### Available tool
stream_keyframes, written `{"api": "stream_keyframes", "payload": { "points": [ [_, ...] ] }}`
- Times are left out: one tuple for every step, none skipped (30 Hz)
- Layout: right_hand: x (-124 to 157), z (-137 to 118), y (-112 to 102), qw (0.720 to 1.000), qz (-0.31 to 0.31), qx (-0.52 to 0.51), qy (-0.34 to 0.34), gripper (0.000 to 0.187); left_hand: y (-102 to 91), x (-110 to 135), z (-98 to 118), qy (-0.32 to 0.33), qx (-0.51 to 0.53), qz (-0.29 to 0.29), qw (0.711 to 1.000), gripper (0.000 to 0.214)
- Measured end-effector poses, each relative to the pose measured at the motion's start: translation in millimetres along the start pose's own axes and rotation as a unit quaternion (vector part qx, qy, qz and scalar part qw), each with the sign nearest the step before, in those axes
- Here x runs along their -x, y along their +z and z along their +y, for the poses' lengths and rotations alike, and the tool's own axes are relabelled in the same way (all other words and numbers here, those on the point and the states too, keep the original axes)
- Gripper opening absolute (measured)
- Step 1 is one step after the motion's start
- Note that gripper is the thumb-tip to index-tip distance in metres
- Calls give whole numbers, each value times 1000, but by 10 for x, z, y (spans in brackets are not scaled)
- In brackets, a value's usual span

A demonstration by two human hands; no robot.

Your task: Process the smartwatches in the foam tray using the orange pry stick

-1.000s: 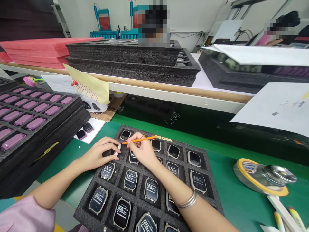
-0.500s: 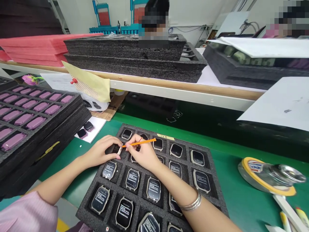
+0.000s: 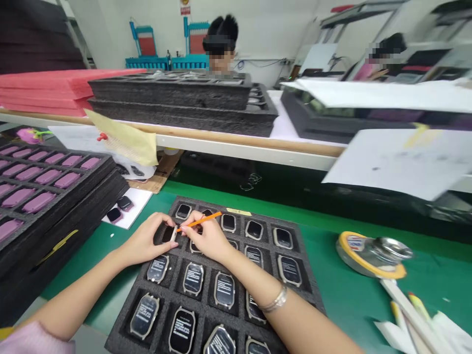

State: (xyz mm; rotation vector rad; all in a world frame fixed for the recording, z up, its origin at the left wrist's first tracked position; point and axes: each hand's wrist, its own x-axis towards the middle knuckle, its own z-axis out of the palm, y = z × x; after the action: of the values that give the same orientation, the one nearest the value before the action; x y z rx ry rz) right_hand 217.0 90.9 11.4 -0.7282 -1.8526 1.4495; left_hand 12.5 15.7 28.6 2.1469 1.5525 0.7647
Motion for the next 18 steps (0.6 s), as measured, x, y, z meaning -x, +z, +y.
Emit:
{"api": "stream_keyframes", "payload": {
  "points": [
    [-7,-12,10,1000,1,-5,1,14,12,0,0,6,-5,5,1000,29],
    [-10,-24,13,1000,2,-11,3,13,23,2,-5,12,-10,10,1000,26],
    [-7,-35,8,1000,4,-19,8,13,32,5,-16,18,-13,16,1000,24],
    [3,-42,-10,999,8,-28,13,13,40,9,-34,20,-15,21,999,23],
    [21,-44,-42,999,15,-36,19,13,45,12,-57,14,-18,28,999,23],
    [45,-39,-88,999,24,-43,24,13,47,14,-84,6,-22,30,999,24],
    [76,-26,-147,998,36,-47,27,13,47,15,-113,-2,-26,27,999,27],
    [108,-5,-215,997,50,-48,30,13,45,12,-141,-7,-31,25,999,30],
    [138,24,-289,996,65,-48,32,15,44,6,-166,-9,-37,27,999,33],
    [163,61,-364,995,81,-48,34,17,44,-3,-187,-9,-43,31,999,35],
    [179,104,-433,993,96,-49,37,20,48,-14,-202,-5,-51,35,998,37],
    [185,150,-492,992,109,-52,40,23,55,-26,-211,-1,-60,40,997,37],
    [181,195,-538,990,120,-56,42,25,66,-37,-216,8,-68,42,997,37],
    [171,238,-569,989,129,-61,43,27,82,-45,-218,19,-77,42,996,36],
    [156,276,-584,988,135,-65,42,29,101,-49,-221,31,-86,38,995,34],
    [141,307,-584,987,139,-69,39,29,125,-50,-230,40,-95,50,993,30],
    [128,330,-572,987,142,-71,34,28,150,-50,-247,54,-105,63,991,28],
    [118,346,-553,986,145,-72,30,27,177,-51,-276,69,-116,79,988,28]
  ]
}}
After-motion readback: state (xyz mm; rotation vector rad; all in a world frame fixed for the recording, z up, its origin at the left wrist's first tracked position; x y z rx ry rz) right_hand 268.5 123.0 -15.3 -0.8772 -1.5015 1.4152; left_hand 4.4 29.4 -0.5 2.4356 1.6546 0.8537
